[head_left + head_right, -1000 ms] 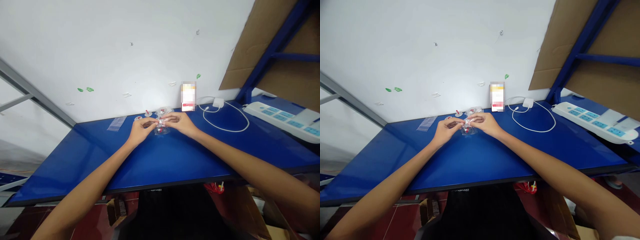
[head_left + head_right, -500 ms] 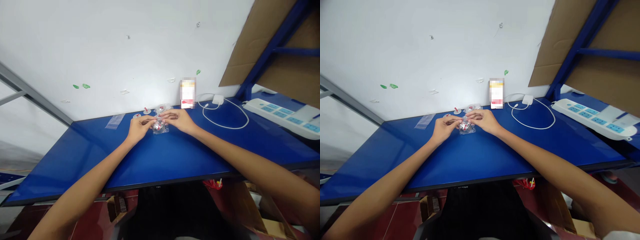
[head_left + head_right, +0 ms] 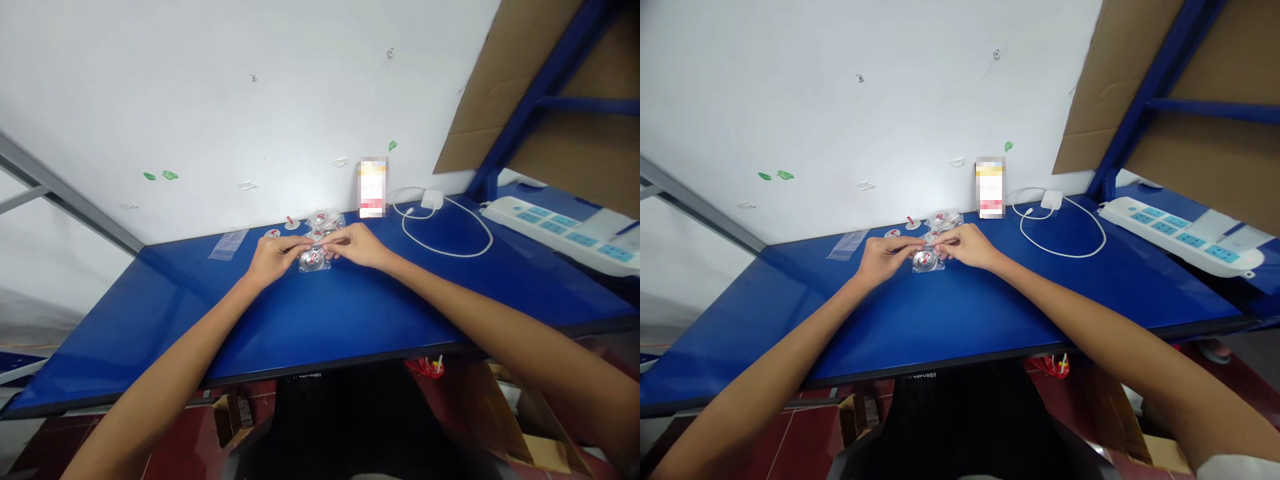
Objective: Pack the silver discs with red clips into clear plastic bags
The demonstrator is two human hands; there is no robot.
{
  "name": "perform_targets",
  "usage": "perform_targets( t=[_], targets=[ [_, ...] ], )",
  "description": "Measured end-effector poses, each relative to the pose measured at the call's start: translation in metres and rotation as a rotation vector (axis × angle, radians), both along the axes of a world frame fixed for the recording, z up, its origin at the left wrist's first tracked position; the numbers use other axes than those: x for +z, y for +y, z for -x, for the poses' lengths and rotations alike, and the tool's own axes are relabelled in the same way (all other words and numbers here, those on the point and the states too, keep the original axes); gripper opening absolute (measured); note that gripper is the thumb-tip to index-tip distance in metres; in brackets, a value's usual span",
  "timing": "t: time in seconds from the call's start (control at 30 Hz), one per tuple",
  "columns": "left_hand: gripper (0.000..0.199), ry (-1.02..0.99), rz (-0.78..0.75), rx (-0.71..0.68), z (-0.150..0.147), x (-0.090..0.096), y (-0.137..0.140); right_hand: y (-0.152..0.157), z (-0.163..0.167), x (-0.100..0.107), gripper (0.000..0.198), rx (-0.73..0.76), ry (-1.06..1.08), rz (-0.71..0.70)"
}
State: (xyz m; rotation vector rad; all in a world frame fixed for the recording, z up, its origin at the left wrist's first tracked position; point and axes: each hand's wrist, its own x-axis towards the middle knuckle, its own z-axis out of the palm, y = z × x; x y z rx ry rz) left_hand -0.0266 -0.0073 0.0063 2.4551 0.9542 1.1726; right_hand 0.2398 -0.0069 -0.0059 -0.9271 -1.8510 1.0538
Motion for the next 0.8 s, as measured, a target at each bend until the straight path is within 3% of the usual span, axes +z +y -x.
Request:
perform_targets(
  t=[0.1,0.2,0.4,0.57,0.7,0.8],
  targets=[
    [0.023,0.041,-0.054,-0.08,0.004,0.004,0.001,-0.001,0.0,0.001,0.03,-0.017,0.021,-0.03],
    [0.028,0.079,-0.001,-0.147,0.007,0.008,0.001,0.0,-0.005,0.001,0.034,-0.004,0.011,-0.089],
    [0.026,0.018,0.208,-0.189,0.006,0.01,-0.002,0.003,-0.013,-0.002,0.031,0.052,-0.024,-0.125],
    [0.022,-0.045,0.405,-0.186,0.004,0.009,-0.003,0.003,-0.013,-0.001,0.027,0.08,-0.106,-0.245],
    [0.02,-0.07,0.38,-0.09,-0.001,0.004,-0.002,0.002,-0.014,0.002,0.03,0.175,-0.055,-0.123],
    [0.024,-0.101,0.34,-0.055,-0.006,0.002,-0.004,0.001,-0.008,0.003,0.043,0.152,0.04,0.013]
  ],
)
